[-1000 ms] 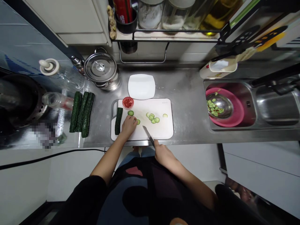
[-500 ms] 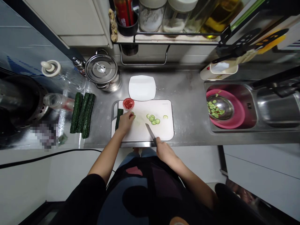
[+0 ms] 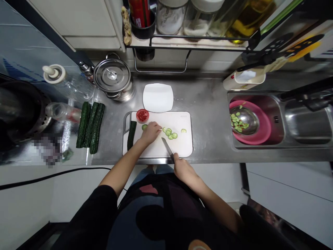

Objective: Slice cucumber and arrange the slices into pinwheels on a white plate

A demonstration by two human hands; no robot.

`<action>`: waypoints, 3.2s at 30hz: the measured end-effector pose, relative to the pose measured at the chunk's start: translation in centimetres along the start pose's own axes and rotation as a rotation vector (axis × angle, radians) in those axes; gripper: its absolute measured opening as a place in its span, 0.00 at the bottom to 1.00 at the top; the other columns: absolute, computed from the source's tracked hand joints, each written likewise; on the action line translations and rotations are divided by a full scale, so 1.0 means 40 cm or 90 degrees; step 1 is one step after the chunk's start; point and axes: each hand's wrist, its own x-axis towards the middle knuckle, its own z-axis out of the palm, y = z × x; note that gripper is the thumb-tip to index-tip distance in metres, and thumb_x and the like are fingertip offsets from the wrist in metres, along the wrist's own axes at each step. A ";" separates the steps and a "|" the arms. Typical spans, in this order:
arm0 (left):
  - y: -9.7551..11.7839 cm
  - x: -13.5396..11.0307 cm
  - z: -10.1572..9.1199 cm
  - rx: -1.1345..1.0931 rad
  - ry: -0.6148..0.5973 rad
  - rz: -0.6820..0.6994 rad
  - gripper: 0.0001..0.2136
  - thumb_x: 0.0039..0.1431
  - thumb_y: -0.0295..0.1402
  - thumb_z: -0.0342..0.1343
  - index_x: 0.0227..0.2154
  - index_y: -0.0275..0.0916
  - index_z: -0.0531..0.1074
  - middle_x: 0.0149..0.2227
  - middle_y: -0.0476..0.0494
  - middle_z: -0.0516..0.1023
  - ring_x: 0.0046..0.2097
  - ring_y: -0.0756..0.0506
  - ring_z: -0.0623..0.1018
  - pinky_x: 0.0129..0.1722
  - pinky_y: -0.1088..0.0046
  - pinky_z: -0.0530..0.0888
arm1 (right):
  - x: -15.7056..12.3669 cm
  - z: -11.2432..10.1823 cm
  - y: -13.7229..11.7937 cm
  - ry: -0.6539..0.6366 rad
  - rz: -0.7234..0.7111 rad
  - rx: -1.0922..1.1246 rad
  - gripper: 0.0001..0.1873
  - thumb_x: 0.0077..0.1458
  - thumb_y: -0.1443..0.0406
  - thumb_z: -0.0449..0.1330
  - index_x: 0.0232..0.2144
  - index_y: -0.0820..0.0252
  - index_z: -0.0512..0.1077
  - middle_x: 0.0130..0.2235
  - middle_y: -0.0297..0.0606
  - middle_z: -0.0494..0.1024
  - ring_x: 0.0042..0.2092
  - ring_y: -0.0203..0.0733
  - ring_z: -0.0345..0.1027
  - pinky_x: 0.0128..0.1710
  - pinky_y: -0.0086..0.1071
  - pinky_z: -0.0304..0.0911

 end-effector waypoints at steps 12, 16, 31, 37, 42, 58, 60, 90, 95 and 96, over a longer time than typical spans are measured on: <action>0.081 0.142 -0.003 0.108 -0.270 0.114 0.10 0.46 0.31 0.61 0.34 0.38 0.76 0.41 0.40 0.74 0.45 0.42 0.72 0.40 0.72 0.68 | -0.009 0.003 0.000 -0.007 0.006 0.010 0.22 0.50 0.79 0.45 0.48 0.65 0.60 0.39 0.50 0.77 0.42 0.47 0.72 0.32 0.30 0.56; 0.096 0.150 -0.003 0.129 -0.296 0.140 0.08 0.43 0.27 0.60 0.30 0.37 0.76 0.36 0.41 0.77 0.42 0.42 0.73 0.37 0.72 0.67 | -0.009 0.003 0.004 -0.010 0.004 0.018 0.22 0.50 0.79 0.45 0.48 0.66 0.60 0.39 0.50 0.77 0.42 0.47 0.72 0.32 0.30 0.57; 0.002 -0.029 0.008 -0.576 0.075 -0.462 0.06 0.47 0.32 0.62 0.25 0.36 0.71 0.23 0.51 0.75 0.27 0.51 0.77 0.29 0.77 0.73 | 0.010 -0.009 0.006 0.004 -0.001 0.018 0.20 0.52 0.78 0.46 0.47 0.64 0.60 0.37 0.49 0.77 0.41 0.48 0.72 0.33 0.31 0.57; 0.013 -0.071 0.042 -0.582 0.085 -0.572 0.04 0.48 0.32 0.61 0.27 0.36 0.74 0.24 0.51 0.76 0.24 0.52 0.76 0.23 0.80 0.70 | 0.032 -0.025 -0.019 0.002 -0.002 -0.001 0.19 0.53 0.77 0.48 0.47 0.64 0.59 0.39 0.49 0.76 0.43 0.48 0.72 0.35 0.31 0.58; 0.003 -0.092 0.051 -0.416 0.115 -0.509 0.03 0.50 0.29 0.57 0.29 0.39 0.75 0.24 0.52 0.77 0.24 0.52 0.76 0.26 0.78 0.70 | 0.039 -0.034 -0.038 0.007 -0.010 -0.010 0.18 0.54 0.77 0.47 0.48 0.63 0.58 0.39 0.49 0.76 0.43 0.47 0.72 0.36 0.31 0.59; -0.011 -0.153 0.081 -0.125 0.182 -0.298 0.09 0.53 0.30 0.56 0.38 0.40 0.74 0.36 0.44 0.75 0.35 0.47 0.74 0.40 0.71 0.71 | 0.051 -0.019 -0.038 0.025 -0.058 -0.034 0.23 0.53 0.77 0.49 0.52 0.63 0.57 0.37 0.47 0.77 0.43 0.48 0.72 0.36 0.32 0.60; -0.009 -0.158 0.089 -0.118 0.186 -0.297 0.09 0.54 0.29 0.56 0.38 0.40 0.74 0.37 0.44 0.75 0.36 0.47 0.74 0.41 0.71 0.71 | 0.051 -0.021 -0.039 0.024 -0.059 -0.049 0.23 0.53 0.77 0.49 0.52 0.62 0.56 0.38 0.46 0.77 0.43 0.47 0.72 0.36 0.31 0.60; -0.019 -0.150 0.100 -0.149 0.179 -0.288 0.11 0.55 0.27 0.54 0.40 0.42 0.76 0.37 0.45 0.76 0.39 0.47 0.75 0.42 0.70 0.72 | 0.064 -0.037 -0.044 0.021 -0.077 -0.101 0.21 0.56 0.76 0.44 0.52 0.62 0.58 0.39 0.48 0.77 0.44 0.46 0.72 0.38 0.32 0.63; -0.020 -0.151 0.092 -0.152 0.171 -0.290 0.11 0.55 0.28 0.54 0.41 0.40 0.75 0.37 0.44 0.77 0.38 0.47 0.75 0.42 0.70 0.72 | 0.061 -0.040 -0.046 0.019 -0.076 -0.099 0.22 0.57 0.77 0.44 0.53 0.63 0.58 0.39 0.48 0.77 0.44 0.46 0.72 0.39 0.32 0.63; -0.020 -0.151 0.091 -0.155 0.173 -0.292 0.11 0.55 0.28 0.54 0.41 0.40 0.75 0.37 0.44 0.77 0.38 0.47 0.75 0.42 0.70 0.72 | 0.061 -0.040 -0.047 0.019 -0.078 -0.097 0.22 0.57 0.77 0.44 0.53 0.63 0.58 0.39 0.48 0.77 0.44 0.46 0.72 0.39 0.33 0.64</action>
